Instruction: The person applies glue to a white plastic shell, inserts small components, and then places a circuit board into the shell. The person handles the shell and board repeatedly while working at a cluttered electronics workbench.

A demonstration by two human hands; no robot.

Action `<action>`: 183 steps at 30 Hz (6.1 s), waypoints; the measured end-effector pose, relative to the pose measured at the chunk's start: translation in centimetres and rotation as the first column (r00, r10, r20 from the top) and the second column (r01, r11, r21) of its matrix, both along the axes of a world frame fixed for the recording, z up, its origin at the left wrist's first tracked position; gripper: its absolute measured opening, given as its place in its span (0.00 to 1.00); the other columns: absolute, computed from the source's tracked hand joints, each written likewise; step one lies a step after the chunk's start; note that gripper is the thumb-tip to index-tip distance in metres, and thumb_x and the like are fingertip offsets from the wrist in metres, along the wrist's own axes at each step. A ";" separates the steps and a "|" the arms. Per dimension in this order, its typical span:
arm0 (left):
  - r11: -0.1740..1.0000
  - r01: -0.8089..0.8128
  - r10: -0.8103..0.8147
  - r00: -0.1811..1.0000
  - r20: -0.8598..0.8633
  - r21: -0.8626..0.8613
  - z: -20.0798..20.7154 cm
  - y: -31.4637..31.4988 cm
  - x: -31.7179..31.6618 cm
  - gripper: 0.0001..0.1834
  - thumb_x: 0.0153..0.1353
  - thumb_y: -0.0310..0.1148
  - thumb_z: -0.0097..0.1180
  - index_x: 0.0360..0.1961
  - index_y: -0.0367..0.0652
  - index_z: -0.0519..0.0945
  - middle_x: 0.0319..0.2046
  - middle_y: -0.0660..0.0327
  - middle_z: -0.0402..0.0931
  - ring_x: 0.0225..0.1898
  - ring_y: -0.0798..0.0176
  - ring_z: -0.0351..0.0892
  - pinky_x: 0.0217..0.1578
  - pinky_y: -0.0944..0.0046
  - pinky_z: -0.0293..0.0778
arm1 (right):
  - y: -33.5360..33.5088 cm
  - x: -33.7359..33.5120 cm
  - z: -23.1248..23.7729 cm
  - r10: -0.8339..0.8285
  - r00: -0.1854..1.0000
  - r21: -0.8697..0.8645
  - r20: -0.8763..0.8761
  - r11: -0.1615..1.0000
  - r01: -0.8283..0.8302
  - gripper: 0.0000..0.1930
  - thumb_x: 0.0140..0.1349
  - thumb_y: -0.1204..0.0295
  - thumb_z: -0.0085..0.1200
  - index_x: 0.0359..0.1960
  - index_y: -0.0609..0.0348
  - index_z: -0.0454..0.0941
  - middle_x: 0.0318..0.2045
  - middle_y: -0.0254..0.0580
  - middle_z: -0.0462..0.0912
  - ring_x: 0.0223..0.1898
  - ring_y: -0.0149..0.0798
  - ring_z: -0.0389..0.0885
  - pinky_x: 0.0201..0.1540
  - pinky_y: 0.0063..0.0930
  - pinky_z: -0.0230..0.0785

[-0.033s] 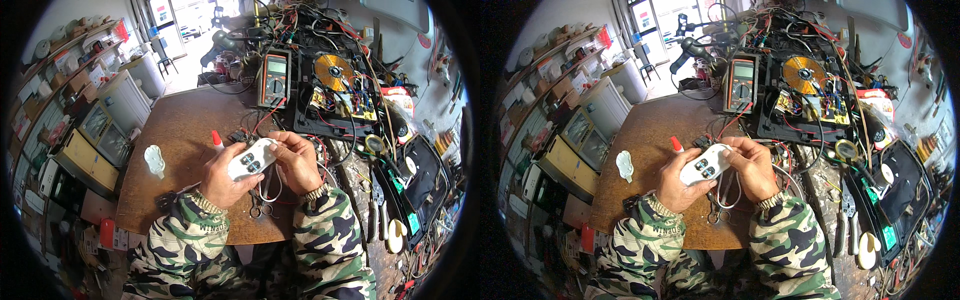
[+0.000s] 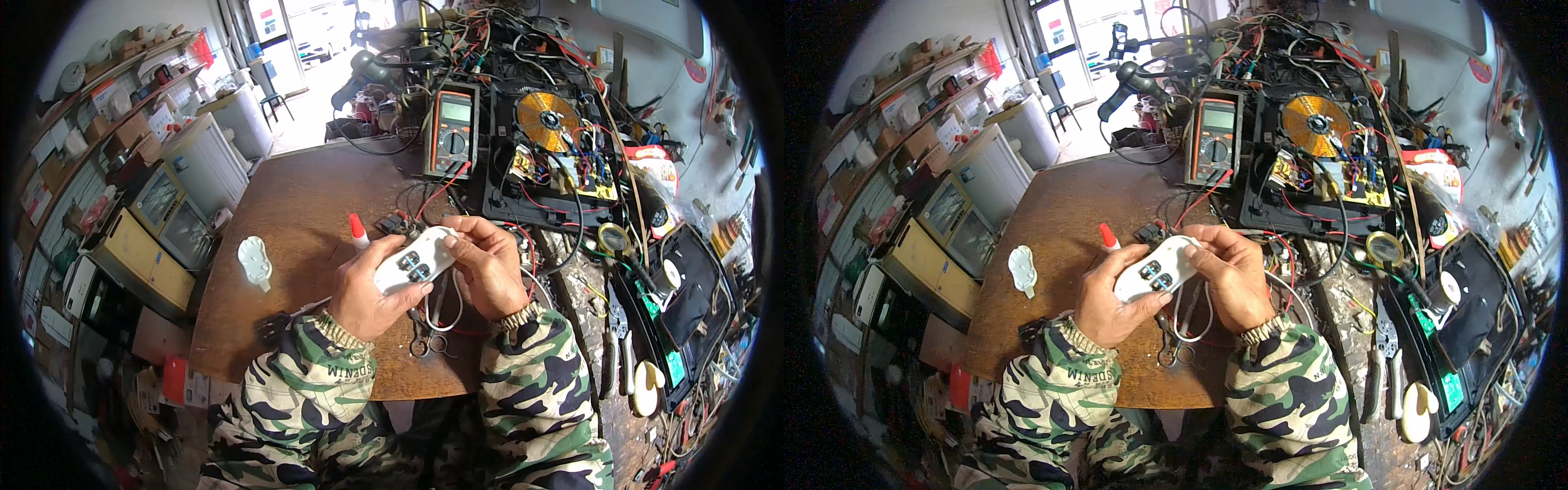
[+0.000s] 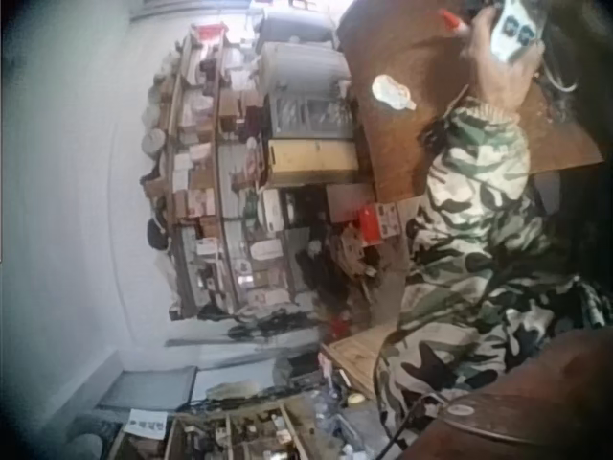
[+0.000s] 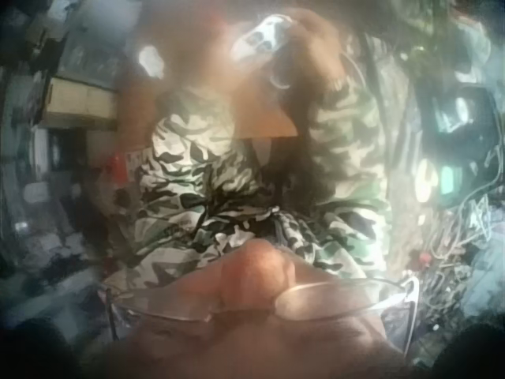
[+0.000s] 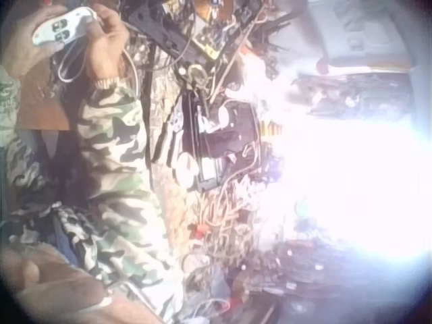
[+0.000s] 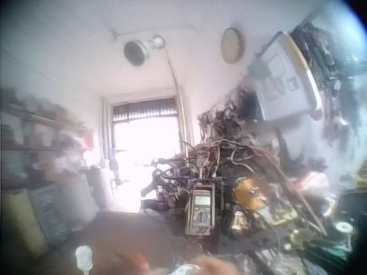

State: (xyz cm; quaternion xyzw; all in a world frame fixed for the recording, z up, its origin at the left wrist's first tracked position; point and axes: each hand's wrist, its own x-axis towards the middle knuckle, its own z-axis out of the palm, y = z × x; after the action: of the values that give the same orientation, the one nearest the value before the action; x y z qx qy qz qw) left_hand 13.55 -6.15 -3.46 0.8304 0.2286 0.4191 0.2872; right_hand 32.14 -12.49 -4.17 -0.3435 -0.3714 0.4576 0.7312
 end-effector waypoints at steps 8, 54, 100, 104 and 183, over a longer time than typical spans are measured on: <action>0.601 0.280 -0.233 0.957 0.171 -0.749 0.7 -0.1 -0.1 0.22 0.65 0.42 0.62 0.47 0.32 0.75 0.33 0.58 0.80 0.29 0.67 0.84 0.23 0.74 0.77 | -0.1 -0.3 0.0 0.009 0.999 0.041 -0.039 0.999 -0.008 0.11 0.63 0.83 0.57 0.47 0.70 0.78 0.39 0.44 0.85 0.38 0.31 0.83 0.44 0.23 0.75; 0.383 0.554 0.251 0.708 0.660 -0.740 -0.9 0.6 0.1 0.20 0.68 0.53 0.51 0.28 0.48 0.71 0.28 0.65 0.73 0.32 0.66 0.77 0.38 0.64 0.76 | 0.5 -1.0 -1.2 0.102 0.982 0.036 0.160 0.993 -0.110 0.10 0.62 0.76 0.62 0.44 0.65 0.80 0.35 0.37 0.86 0.34 0.26 0.82 0.35 0.20 0.75; 0.557 0.356 0.002 0.903 0.429 -0.751 -0.6 0.4 0.1 0.33 0.70 0.61 0.41 0.50 0.37 0.73 0.38 0.53 0.83 0.32 0.59 0.85 0.24 0.67 0.79 | 0.5 -0.3 -1.2 -0.053 0.993 -0.028 0.106 0.998 0.056 0.10 0.65 0.73 0.59 0.46 0.64 0.81 0.36 0.36 0.85 0.35 0.26 0.82 0.32 0.20 0.77; 0.661 0.280 0.018 0.922 0.387 -0.697 -0.3 0.3 -0.1 0.35 0.70 0.61 0.41 0.51 0.35 0.74 0.38 0.54 0.82 0.33 0.62 0.84 0.25 0.69 0.77 | 0.5 -0.8 -0.9 -0.067 0.990 -0.015 0.128 0.997 0.070 0.11 0.65 0.74 0.58 0.47 0.65 0.81 0.37 0.37 0.86 0.34 0.27 0.82 0.32 0.21 0.77; 0.923 0.148 -0.074 0.974 0.214 -0.354 0.1 0.1 -0.4 0.33 0.73 0.56 0.40 0.50 0.32 0.78 0.31 0.58 0.81 0.25 0.71 0.78 0.23 0.73 0.73 | 0.2 -1.1 -1.2 0.104 0.953 -0.222 0.286 0.974 -0.040 0.18 0.74 0.62 0.45 0.41 0.68 0.77 0.29 0.42 0.82 0.22 0.31 0.81 0.21 0.21 0.73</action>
State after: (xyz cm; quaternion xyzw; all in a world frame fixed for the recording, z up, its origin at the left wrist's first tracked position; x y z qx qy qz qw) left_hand 13.19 -6.03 -3.40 0.7279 0.2260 0.4319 0.4822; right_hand 31.08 -12.33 -5.35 -0.4708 -0.4376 0.4647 0.6090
